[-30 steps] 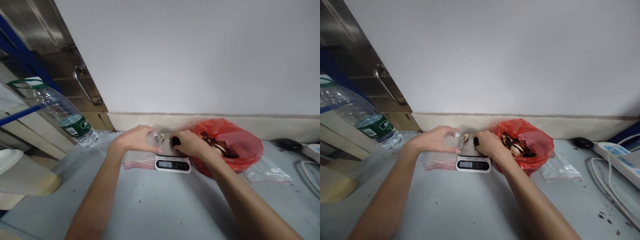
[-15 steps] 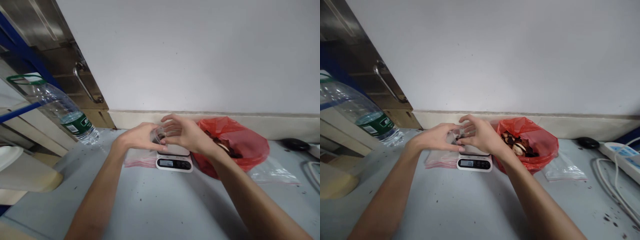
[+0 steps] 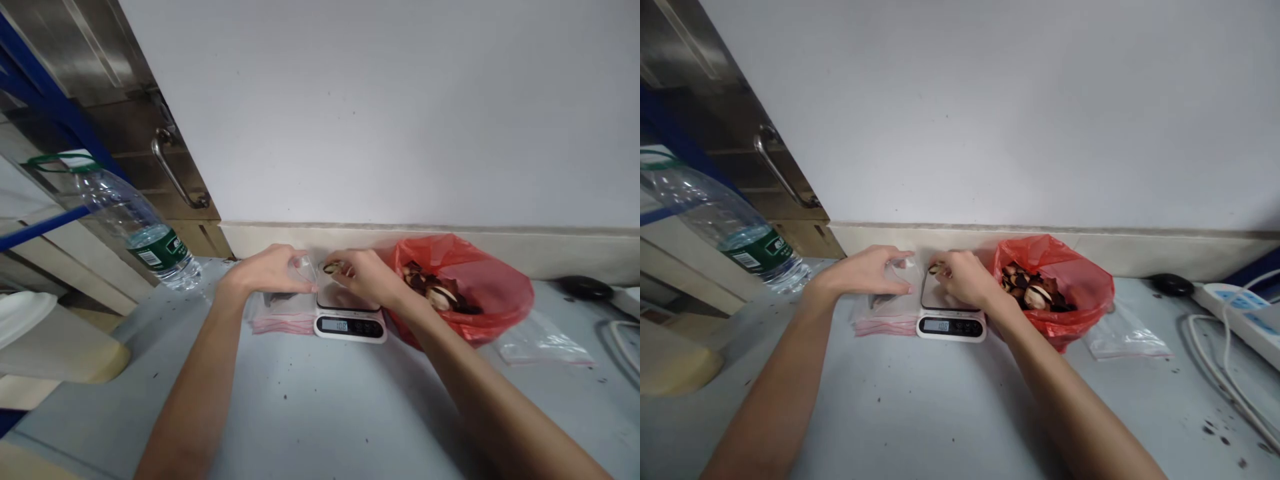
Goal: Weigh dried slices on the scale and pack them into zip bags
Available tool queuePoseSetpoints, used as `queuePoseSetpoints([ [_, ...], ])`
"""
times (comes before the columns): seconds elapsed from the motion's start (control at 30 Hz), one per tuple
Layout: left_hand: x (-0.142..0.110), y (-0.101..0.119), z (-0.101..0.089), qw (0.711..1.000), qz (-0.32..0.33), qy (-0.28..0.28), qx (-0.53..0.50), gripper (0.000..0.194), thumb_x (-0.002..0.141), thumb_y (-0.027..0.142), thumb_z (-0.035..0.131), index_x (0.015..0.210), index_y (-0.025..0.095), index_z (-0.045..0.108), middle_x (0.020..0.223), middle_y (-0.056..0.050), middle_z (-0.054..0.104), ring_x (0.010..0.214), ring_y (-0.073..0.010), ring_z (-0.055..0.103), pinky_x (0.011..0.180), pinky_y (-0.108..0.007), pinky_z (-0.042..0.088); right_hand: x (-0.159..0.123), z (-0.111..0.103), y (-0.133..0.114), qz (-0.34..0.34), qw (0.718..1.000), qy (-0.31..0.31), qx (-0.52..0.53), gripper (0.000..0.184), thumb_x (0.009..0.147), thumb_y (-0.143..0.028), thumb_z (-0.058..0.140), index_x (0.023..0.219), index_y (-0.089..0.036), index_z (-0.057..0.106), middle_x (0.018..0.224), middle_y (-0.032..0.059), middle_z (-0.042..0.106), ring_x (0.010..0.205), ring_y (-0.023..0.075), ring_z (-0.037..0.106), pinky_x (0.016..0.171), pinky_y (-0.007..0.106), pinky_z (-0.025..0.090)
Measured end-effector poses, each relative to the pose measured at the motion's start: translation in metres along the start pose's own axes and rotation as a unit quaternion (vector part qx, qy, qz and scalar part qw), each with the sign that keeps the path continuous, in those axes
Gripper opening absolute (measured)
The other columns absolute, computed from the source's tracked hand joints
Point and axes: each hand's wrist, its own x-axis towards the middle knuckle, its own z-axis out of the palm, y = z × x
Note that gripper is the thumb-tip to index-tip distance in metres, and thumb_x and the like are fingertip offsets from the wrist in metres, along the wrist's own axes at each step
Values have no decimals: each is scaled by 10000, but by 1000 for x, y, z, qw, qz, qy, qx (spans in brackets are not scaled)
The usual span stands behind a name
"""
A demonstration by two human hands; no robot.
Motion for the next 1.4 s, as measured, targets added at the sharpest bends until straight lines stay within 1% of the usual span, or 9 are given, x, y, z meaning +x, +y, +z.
queuePoseSetpoints([
  [0.17, -3, 11, -5, 996, 72, 30, -49, 503, 794, 562, 689, 1143, 204, 746, 1150, -122, 754, 1050, -302, 706, 863, -383, 549, -13, -23, -1, -102, 967, 64, 223, 520, 848, -83, 521, 1318, -231, 687, 1295, 79, 748, 1052, 206, 756, 961, 386, 590],
  [0.33, -8, 18, -12, 978, 128, 64, -152, 720, 806, 527, 727, 1438, 203, 607, 1189, -99, 740, 1114, -267, 693, 988, -412, 539, -29, -48, -3, -141, 980, 86, 108, 338, 816, -131, 584, 1054, -255, 789, 1347, 90, 713, 1414, 295, 545, 1127, 490, 473],
  [0.43, -8, 22, -12, 962, 171, 45, -208, 692, 838, 485, 706, 1462, 212, 580, 1180, -81, 749, 1116, -261, 701, 1013, -452, 539, -35, -56, -6, -157, 979, 75, 103, 114, 875, -276, 658, 879, -249, 769, 1364, 101, 689, 1314, 310, 619, 1067, 491, 509],
  [0.6, -5, 34, -8, 929, 178, 77, -316, 685, 827, 548, 710, 1416, 214, 602, 1482, -134, 618, 1365, -323, 579, 1096, -454, 508, -43, -64, -13, -170, 965, 167, 112, 150, 890, -336, 693, 775, -241, 677, 1388, 97, 664, 1300, 302, 609, 1056, 487, 507],
  [0.7, -5, 43, -6, 920, 163, 135, -331, 643, 802, 496, 769, 1354, 204, 614, 1291, -126, 725, 1181, -267, 698, 1003, -389, 576, -48, -71, -14, -159, 960, 204, 106, 204, 864, -357, 729, 728, -239, 633, 1401, 94, 660, 1314, 306, 600, 1089, 483, 479],
  [0.87, -9, 55, -6, 922, 159, 170, -308, 277, 806, 449, 795, 874, 198, 703, 842, -38, 769, 824, -201, 748, 827, -339, 628, -53, -80, -9, -112, 966, 210, 104, 316, 816, -463, 749, 668, -235, 587, 1303, 126, 703, 1149, 311, 675, 937, 451, 546],
  [1.07, -11, 63, -6, 938, 167, 169, -251, 167, 864, 356, 724, 818, 196, 729, 802, -32, 764, 780, -188, 730, 789, -324, 605, -58, -87, -9, -55, 977, 146, 143, 358, 796, -530, 721, 647, -233, 588, 690, 26, 683, 661, 188, 635, 614, 317, 500],
  [1.23, -13, 71, -3, 943, 193, 223, -157, 133, 912, 264, 614, 823, 203, 692, 816, -15, 750, 788, -176, 682, 723, -289, 546, -59, -87, -13, -52, 979, 182, 75, 165, 800, -381, 716, 752, -230, 667, 731, 21, 713, 665, 181, 634, 608, 303, 473],
  [1.4, -15, 80, 1, 935, 214, 255, -119, 135, 921, 236, 606, 823, 206, 693, 778, 4, 741, 733, -157, 655, 701, -268, 505, -58, -83, -22, -63, 986, 149, 45, 136, 844, -263, 650, 738, -232, 730, 710, 12, 734, 623, 165, 619, 594, 299, 442],
])
